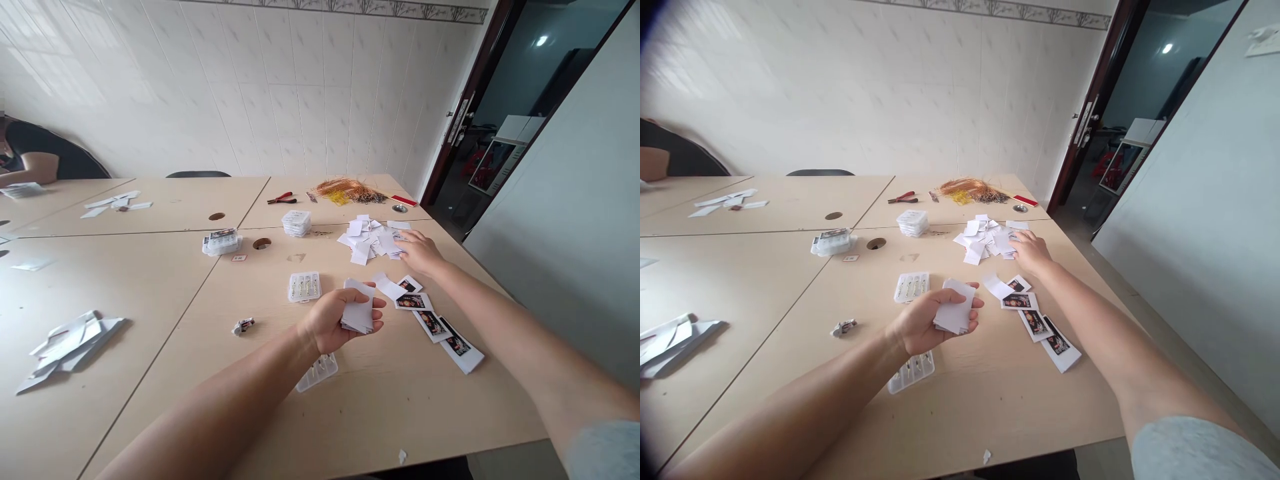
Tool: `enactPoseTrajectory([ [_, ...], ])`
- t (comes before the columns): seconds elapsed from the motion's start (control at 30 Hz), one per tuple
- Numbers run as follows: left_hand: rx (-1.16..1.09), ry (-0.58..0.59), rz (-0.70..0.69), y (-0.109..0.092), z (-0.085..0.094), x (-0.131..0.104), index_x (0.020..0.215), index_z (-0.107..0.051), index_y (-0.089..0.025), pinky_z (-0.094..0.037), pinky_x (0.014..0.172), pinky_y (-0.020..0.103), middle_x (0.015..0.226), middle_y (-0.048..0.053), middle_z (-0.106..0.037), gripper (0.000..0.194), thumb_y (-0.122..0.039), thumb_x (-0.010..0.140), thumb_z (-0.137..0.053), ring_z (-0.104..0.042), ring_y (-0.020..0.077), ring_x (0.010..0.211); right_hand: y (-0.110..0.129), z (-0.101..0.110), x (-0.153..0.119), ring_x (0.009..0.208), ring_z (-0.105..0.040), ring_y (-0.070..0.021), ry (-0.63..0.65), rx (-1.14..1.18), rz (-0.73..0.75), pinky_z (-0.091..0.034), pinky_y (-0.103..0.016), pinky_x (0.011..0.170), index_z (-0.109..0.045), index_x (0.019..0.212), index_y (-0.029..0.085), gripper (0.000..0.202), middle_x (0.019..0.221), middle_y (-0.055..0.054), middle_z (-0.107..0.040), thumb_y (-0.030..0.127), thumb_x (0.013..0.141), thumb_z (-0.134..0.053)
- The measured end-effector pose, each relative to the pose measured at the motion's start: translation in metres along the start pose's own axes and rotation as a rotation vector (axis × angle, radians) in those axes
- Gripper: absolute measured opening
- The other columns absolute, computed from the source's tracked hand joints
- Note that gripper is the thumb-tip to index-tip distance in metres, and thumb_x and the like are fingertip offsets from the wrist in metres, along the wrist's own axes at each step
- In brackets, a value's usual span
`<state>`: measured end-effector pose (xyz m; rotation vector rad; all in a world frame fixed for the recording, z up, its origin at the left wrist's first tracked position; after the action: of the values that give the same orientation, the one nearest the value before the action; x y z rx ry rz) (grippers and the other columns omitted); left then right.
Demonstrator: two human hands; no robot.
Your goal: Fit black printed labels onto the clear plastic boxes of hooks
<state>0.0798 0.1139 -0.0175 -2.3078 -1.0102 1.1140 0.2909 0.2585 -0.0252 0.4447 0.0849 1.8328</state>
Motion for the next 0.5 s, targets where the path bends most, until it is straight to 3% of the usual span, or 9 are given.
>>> enactPoseTrajectory([
  [0.13, -0.018, -0.008, -0.01, -0.001, 0.002, 0.002, 0.118, -0.052, -0.009, -0.057, 0.062, 0.03, 0.082, 0.012, -0.07, 0.034, -0.004, 0.085, -0.051, -0.064, 0.0165, 0.057, -0.008, -0.009, 0.003, 0.113, -0.065, -0.0233, 0.001, -0.007, -0.039, -0.055, -0.047, 0.097, -0.065, 0.123, 0.02, 0.028, 0.131, -0.009, -0.064, 0.035, 0.099, -0.062],
  [0.3, -0.039, -0.046, -0.023, -0.001, 0.005, 0.007, 0.108, -0.057, -0.011, -0.059, 0.065, 0.032, 0.079, 0.012, -0.071, 0.015, -0.014, 0.093, -0.055, -0.067, 0.0179, 0.06, -0.001, 0.004, -0.012, 0.095, -0.069, -0.0186, -0.041, 0.08, -0.063, -0.06, -0.039, 0.083, -0.066, 0.117, 0.018, 0.026, 0.115, -0.007, -0.069, 0.037, 0.099, -0.062],
  [0.37, -0.062, -0.055, -0.044, -0.001, 0.006, 0.009, 0.101, -0.059, -0.012, -0.06, 0.068, 0.033, 0.079, 0.012, -0.07, 0.012, -0.023, 0.097, -0.055, -0.068, 0.018, 0.063, 0.013, 0.012, -0.027, 0.085, -0.069, -0.0165, -0.053, 0.135, -0.013, -0.059, -0.035, 0.076, -0.066, 0.109, 0.015, 0.025, 0.103, -0.004, -0.07, 0.038, 0.099, -0.061],
  [0.43, -0.087, -0.061, -0.059, -0.001, 0.006, 0.011, 0.096, -0.061, -0.012, -0.061, 0.072, 0.033, 0.081, 0.012, -0.07, 0.023, -0.034, 0.1, -0.055, -0.069, 0.0182, 0.067, 0.036, 0.019, -0.049, 0.078, -0.068, -0.0159, -0.063, 0.186, 0.08, -0.058, -0.033, 0.072, -0.067, 0.1, 0.015, 0.023, 0.091, -0.002, -0.07, 0.036, 0.1, -0.058],
  [0.5, -0.111, -0.069, -0.071, -0.001, 0.006, 0.012, 0.09, -0.062, -0.012, -0.062, 0.074, 0.034, 0.08, 0.012, -0.07, 0.035, -0.044, 0.101, -0.052, -0.069, 0.0185, 0.07, 0.067, 0.024, -0.073, 0.083, -0.069, -0.0197, -0.07, 0.226, 0.211, -0.056, -0.037, 0.078, -0.069, 0.094, 0.018, 0.021, 0.089, -0.004, -0.072, 0.028, 0.099, -0.052],
])
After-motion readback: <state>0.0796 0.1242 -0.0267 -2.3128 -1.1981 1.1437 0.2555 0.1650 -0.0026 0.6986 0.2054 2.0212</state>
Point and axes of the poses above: each hand's wrist, its own x-axis towards the middle knuckle, its own z-axis out of the back of the hand, y = z × x, the point moved 4 cm from there along x, towards the middle knuckle
